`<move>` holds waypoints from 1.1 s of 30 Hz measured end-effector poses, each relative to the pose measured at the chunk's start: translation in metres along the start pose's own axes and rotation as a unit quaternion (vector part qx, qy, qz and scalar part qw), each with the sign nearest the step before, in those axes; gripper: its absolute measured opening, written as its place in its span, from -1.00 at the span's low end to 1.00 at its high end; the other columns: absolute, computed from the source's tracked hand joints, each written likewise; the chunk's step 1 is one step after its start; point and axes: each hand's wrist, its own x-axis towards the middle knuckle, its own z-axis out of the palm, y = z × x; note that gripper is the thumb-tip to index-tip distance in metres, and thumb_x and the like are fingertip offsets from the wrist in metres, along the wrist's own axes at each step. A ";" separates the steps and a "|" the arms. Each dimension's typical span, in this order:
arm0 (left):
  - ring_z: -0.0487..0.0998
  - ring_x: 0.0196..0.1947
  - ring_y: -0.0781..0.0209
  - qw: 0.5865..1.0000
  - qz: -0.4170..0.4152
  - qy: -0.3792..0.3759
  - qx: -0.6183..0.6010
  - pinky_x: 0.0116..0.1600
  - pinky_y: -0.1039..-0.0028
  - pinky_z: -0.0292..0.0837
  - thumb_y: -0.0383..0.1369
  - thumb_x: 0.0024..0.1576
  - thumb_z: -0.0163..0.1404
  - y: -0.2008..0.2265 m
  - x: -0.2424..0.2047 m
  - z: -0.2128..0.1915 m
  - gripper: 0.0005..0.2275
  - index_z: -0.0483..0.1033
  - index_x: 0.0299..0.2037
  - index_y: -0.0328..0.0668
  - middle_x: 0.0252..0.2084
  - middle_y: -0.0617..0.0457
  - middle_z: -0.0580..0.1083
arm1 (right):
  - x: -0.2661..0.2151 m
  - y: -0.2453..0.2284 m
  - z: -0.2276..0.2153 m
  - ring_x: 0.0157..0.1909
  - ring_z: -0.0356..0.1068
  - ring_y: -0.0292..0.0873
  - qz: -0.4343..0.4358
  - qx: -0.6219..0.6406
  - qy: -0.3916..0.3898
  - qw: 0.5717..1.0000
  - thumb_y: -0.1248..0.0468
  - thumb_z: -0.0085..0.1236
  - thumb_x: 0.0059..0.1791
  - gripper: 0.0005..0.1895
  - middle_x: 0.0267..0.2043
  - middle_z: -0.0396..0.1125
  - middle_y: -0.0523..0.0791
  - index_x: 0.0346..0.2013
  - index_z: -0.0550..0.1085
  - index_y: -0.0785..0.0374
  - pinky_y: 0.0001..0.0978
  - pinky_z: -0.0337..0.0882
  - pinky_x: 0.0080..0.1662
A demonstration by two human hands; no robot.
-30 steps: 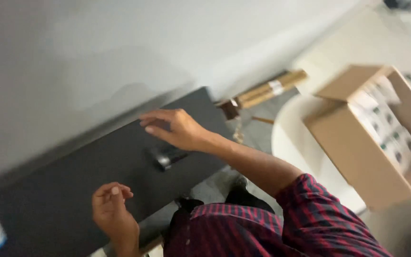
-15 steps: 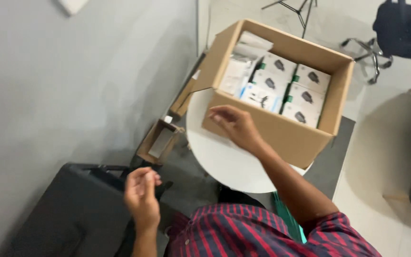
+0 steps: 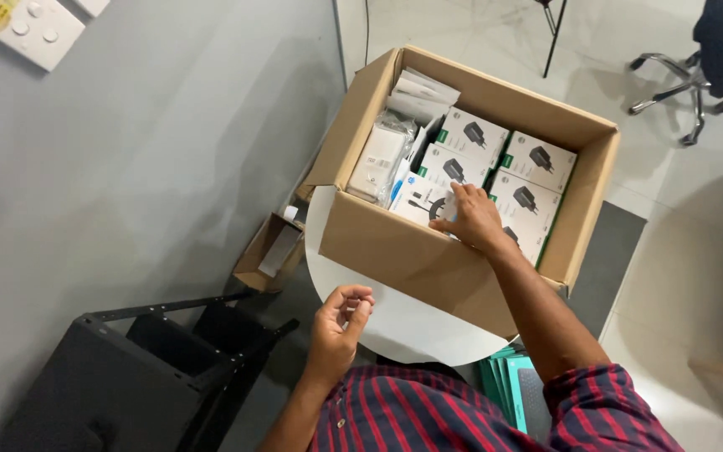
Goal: The person picks up several electronics boxes from a larger shipping carton one by one, scans the barcode on each box using a handheld scanner, and places the scanned boxes in a stack on a black table.
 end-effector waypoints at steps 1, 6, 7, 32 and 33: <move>0.60 -0.19 0.34 1.000 -0.001 0.003 0.001 -0.05 0.55 0.54 -0.29 0.26 0.05 -0.001 0.000 -0.001 -0.82 0.62 -0.04 -0.13 -0.18 0.09 0.60 | 0.001 0.002 0.001 0.42 0.13 0.19 -0.002 0.000 -0.002 1.000 -0.32 0.31 -0.12 0.17 0.44 0.17 0.10 0.57 0.09 0.24 0.06 0.26 0.29; 0.59 -0.19 0.35 0.999 -0.023 0.031 0.018 -0.09 0.57 0.50 -0.27 0.25 0.04 -0.001 -0.003 -0.007 -0.81 0.62 -0.04 -0.11 -0.18 0.10 0.60 | -0.004 -0.004 -0.016 0.28 0.22 0.06 0.032 0.089 0.017 0.995 -0.11 0.56 -0.25 -0.06 0.27 0.32 -0.02 0.28 0.37 0.19 -0.06 0.30 0.15; 0.59 -0.19 0.35 0.999 -0.022 0.038 0.016 -0.09 0.57 0.50 -0.27 0.25 0.04 0.000 -0.005 -0.008 -0.81 0.62 -0.04 -0.11 -0.18 0.10 0.60 | -0.015 -0.019 -0.034 0.28 0.22 0.06 0.026 0.086 0.016 0.996 -0.11 0.56 -0.25 -0.06 0.27 0.32 -0.02 0.28 0.37 0.19 -0.06 0.30 0.15; 0.56 0.09 0.09 0.921 0.183 0.328 -0.101 0.04 0.33 0.58 -0.46 0.24 0.10 -0.004 -0.131 -0.187 -0.39 0.12 0.48 -0.42 0.14 -0.25 0.50 | -0.178 -0.377 0.075 -0.28 0.58 0.00 -0.196 0.668 -0.287 0.658 0.42 0.24 0.03 -0.60 -0.18 0.45 0.05 0.06 0.26 0.33 -0.12 0.72 -0.29; 0.59 0.01 0.18 0.914 0.178 0.346 -0.118 -0.04 0.37 0.61 -0.44 0.22 0.14 -0.011 -0.146 -0.200 -0.41 0.19 0.45 -0.38 0.07 -0.19 0.55 | -0.188 -0.392 0.083 -0.28 0.58 0.01 -0.203 0.660 -0.304 0.657 0.43 0.24 0.03 -0.60 -0.19 0.45 0.06 0.07 0.25 0.32 -0.10 0.72 -0.28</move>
